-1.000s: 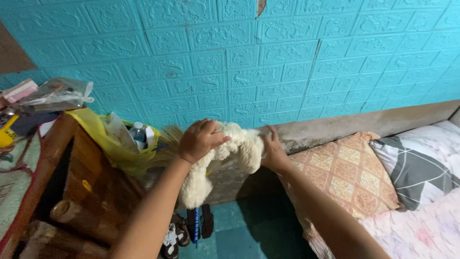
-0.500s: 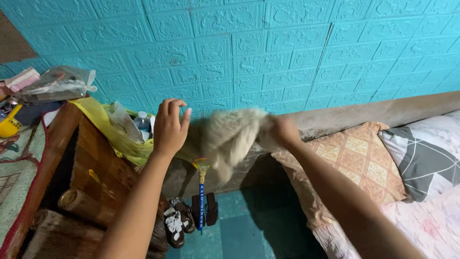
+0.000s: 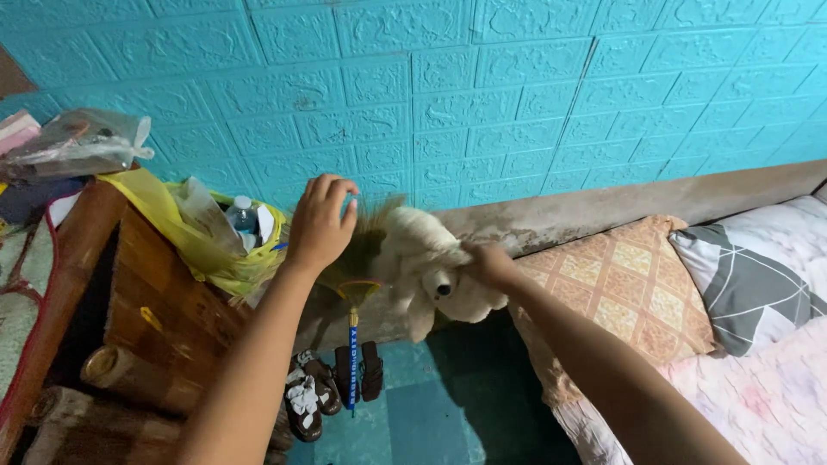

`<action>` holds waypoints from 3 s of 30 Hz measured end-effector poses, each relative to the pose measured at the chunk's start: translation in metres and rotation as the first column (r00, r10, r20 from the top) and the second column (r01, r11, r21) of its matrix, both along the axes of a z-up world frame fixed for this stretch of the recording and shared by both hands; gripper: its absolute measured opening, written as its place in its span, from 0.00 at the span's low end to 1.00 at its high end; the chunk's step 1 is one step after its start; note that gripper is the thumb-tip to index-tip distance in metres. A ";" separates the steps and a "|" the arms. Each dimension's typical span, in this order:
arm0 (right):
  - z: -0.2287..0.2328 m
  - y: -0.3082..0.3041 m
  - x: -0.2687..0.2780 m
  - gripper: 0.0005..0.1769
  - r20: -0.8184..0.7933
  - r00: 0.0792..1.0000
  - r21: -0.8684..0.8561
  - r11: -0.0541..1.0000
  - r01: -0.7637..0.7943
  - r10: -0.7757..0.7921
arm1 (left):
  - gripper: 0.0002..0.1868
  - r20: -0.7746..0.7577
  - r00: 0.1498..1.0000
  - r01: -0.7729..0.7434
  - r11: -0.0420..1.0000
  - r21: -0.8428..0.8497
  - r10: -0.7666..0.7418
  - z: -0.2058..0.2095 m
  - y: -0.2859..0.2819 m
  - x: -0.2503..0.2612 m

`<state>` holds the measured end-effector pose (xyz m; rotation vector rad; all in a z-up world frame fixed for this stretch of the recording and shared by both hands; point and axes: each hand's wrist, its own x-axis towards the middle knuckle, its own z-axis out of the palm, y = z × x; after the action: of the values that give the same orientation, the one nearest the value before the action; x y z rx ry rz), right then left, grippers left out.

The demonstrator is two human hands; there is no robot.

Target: Organizing various personal items on a desk, putting a hair styling tool into a bag, and using a ruler and craft knife to mark and cut paper.

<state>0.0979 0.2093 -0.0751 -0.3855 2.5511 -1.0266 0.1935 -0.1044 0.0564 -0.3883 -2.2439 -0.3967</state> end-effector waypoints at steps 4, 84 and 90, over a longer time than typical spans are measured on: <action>-0.008 -0.016 -0.011 0.32 -0.367 0.898 0.252 0.955 -0.156 0.243 | 0.07 0.064 0.998 0.012 0.994 -0.104 -0.006 -0.007 -0.001 -0.005; 0.245 -0.459 0.702 0.40 -0.666 0.098 -0.282 -0.128 -0.951 0.739 | 0.31 0.783 0.123 -0.967 -0.105 0.234 0.610 0.067 -0.107 0.870; 0.186 -0.487 0.688 0.24 -0.671 -0.041 -0.079 -0.125 -0.989 0.740 | 0.34 0.588 -0.175 -0.782 0.251 -0.570 0.789 -0.098 -0.172 0.872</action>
<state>0.7861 -0.2779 0.1106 -2.4325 1.1689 -0.9866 1.0653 -0.2768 -0.0416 1.6806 -2.7737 0.2549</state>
